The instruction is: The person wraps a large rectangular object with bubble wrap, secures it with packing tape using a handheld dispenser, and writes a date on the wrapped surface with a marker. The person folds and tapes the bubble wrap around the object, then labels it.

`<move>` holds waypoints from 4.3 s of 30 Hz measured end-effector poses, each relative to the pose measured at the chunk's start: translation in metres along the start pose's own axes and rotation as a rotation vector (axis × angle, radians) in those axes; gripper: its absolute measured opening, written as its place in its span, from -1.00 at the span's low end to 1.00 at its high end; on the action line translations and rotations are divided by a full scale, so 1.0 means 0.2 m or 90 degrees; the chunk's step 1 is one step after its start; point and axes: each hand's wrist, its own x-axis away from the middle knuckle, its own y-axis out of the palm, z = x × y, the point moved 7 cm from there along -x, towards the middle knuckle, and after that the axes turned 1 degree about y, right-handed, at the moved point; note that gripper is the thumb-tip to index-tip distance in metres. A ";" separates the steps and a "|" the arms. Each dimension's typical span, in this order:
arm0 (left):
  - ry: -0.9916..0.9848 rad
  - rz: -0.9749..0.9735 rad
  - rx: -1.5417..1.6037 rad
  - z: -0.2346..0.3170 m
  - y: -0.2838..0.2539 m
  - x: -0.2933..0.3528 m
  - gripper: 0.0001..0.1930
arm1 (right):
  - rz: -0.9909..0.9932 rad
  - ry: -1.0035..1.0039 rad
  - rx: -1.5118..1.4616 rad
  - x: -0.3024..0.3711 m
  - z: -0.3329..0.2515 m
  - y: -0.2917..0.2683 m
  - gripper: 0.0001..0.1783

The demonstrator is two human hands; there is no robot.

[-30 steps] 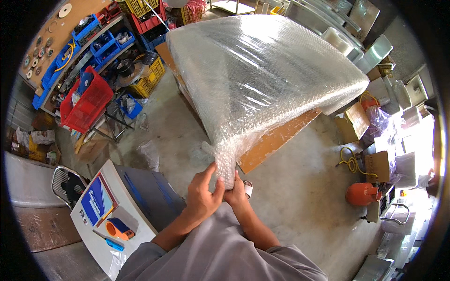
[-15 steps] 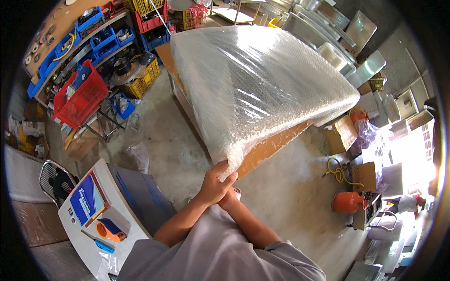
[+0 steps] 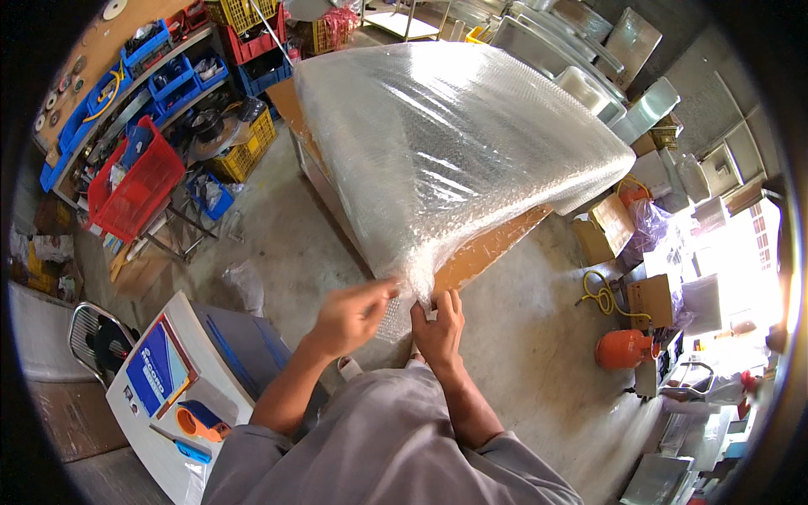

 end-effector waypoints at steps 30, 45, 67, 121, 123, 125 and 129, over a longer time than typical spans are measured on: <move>0.120 0.382 -0.053 -0.26 0.09 0.12 -0.50 | 0.138 -0.218 -0.036 0.10 -0.13 0.16 -0.63; 0.021 0.072 0.176 -0.17 0.18 -0.08 -0.80 | -0.105 0.252 -0.069 0.13 0.25 0.24 -0.22; 0.067 0.327 -0.254 -0.57 0.48 0.18 -0.43 | -0.174 0.131 -0.207 0.17 0.34 0.11 -0.57; -0.006 0.874 -0.152 -0.03 0.50 0.24 -0.63 | -0.859 -1.241 0.147 -0.53 -0.81 0.02 -0.79; -0.046 0.925 -0.276 -0.06 0.62 0.28 -0.57 | -0.946 -1.197 0.091 -0.52 -0.78 0.04 -0.80; -0.074 0.909 -0.335 -0.09 0.66 0.27 -0.50 | -0.982 -1.170 0.064 -0.54 -0.77 0.06 -0.77; -0.036 0.865 -0.333 -0.08 0.61 0.18 -0.43 | -1.002 -1.106 0.013 -0.56 -0.80 0.09 -0.82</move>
